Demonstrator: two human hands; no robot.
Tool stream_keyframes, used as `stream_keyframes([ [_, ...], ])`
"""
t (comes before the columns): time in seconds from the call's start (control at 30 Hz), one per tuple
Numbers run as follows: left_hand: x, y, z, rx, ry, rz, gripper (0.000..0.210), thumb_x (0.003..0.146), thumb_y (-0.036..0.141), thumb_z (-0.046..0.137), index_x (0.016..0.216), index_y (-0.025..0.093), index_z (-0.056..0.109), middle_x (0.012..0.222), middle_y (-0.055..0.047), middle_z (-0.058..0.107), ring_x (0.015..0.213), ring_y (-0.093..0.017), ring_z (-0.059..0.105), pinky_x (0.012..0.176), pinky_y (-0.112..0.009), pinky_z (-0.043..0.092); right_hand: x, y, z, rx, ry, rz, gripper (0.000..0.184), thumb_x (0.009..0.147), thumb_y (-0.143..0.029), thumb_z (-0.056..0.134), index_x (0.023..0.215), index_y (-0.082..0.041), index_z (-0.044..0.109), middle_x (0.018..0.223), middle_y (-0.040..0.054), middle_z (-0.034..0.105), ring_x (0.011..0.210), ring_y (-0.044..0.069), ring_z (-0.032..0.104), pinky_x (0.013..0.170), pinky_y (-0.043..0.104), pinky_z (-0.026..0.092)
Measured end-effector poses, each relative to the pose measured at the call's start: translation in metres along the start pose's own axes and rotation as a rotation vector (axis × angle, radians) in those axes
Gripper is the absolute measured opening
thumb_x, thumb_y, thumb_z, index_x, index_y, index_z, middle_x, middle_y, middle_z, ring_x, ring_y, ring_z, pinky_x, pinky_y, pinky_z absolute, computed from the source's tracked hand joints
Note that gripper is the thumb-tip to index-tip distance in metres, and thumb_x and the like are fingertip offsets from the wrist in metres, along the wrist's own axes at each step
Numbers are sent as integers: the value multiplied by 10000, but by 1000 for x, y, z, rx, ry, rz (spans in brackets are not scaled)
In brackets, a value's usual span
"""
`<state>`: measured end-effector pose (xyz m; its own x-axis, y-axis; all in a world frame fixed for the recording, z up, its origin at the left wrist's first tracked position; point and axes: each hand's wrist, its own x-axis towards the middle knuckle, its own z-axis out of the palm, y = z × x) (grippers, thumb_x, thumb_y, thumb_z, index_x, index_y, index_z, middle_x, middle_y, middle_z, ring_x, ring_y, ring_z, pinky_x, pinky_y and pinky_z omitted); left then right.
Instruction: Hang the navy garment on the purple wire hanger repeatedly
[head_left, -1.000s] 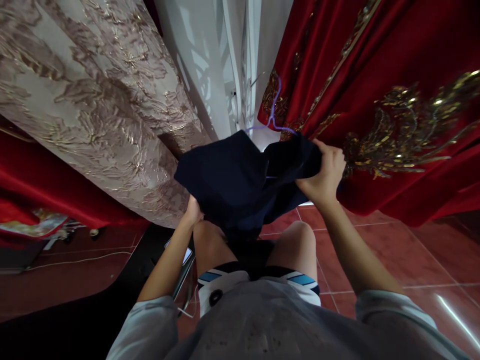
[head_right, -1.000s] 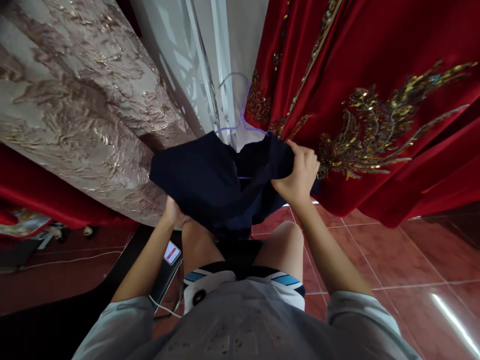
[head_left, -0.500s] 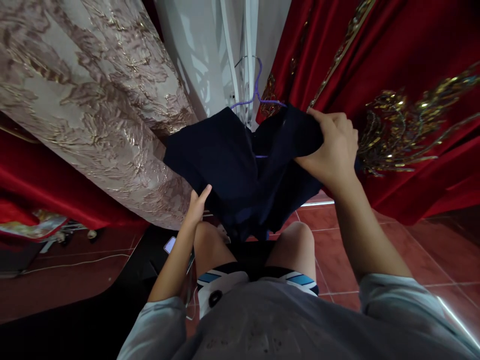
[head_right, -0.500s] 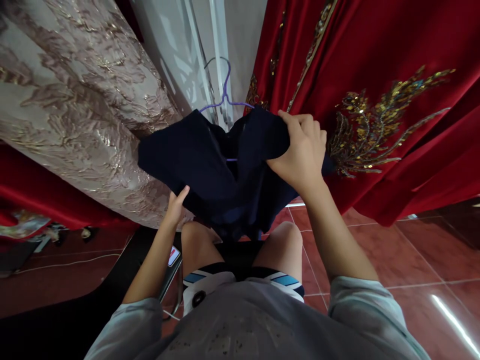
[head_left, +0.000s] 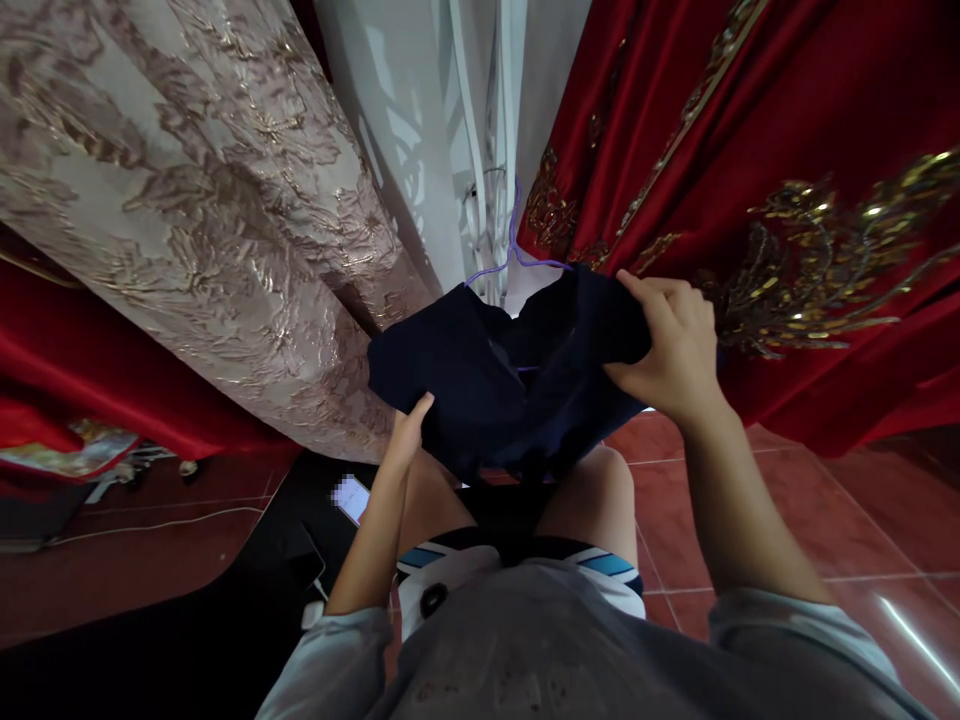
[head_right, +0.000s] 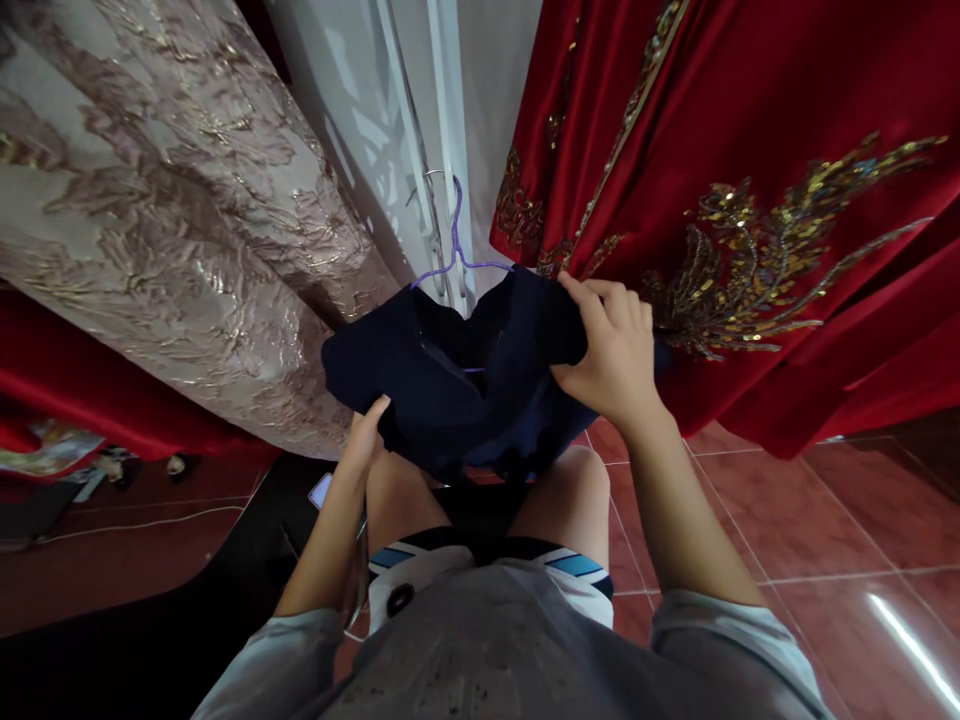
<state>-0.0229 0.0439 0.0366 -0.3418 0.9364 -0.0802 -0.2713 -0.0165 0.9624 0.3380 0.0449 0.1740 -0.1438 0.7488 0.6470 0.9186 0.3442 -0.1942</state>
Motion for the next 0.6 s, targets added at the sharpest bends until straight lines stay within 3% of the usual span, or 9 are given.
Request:
stream_keyframes([
  [0.1, -12, 10, 13, -144, 59, -64, 605, 832, 377, 804, 1401, 233, 657, 1545, -67, 624, 1543, -286, 472, 1342, -457, 313, -3, -4, 8, 22, 21, 6, 1010, 655, -242, 724, 1613, -235, 405, 1369, 156, 536, 1210, 384, 542, 975, 534, 436],
  [0.23, -19, 18, 22, -240, 27, -69, 526, 895, 481, 737, 1342, 205, 694, 1472, -98, 682, 1521, -299, 503, 1317, -466, 362, -6, -13, 15, 53, 71, 44, 982, 665, -264, 712, 1603, -241, 419, 1368, 151, 536, 1207, 379, 547, 981, 532, 429],
  [0.47, -11, 17, 16, -104, 90, -27, 620, 831, 331, 798, 1419, 232, 629, 1520, -84, 645, 1504, -296, 526, 1300, -470, 393, -15, -24, 15, 114, 60, 82, 961, 674, -290, 726, 1593, -268, 450, 1379, 137, 564, 1230, 384, 559, 1021, 547, 443],
  [0.6, -13, 5, 7, -20, 114, -80, 597, 874, 363, 771, 1433, 222, 619, 1517, -87, 648, 1462, -284, 574, 1274, -438, 441, -23, -20, 26, 197, 107, 87, 865, 761, -362, 727, 1579, -278, 461, 1482, 132, 545, 1392, 402, 482, 1125, 598, 397],
])
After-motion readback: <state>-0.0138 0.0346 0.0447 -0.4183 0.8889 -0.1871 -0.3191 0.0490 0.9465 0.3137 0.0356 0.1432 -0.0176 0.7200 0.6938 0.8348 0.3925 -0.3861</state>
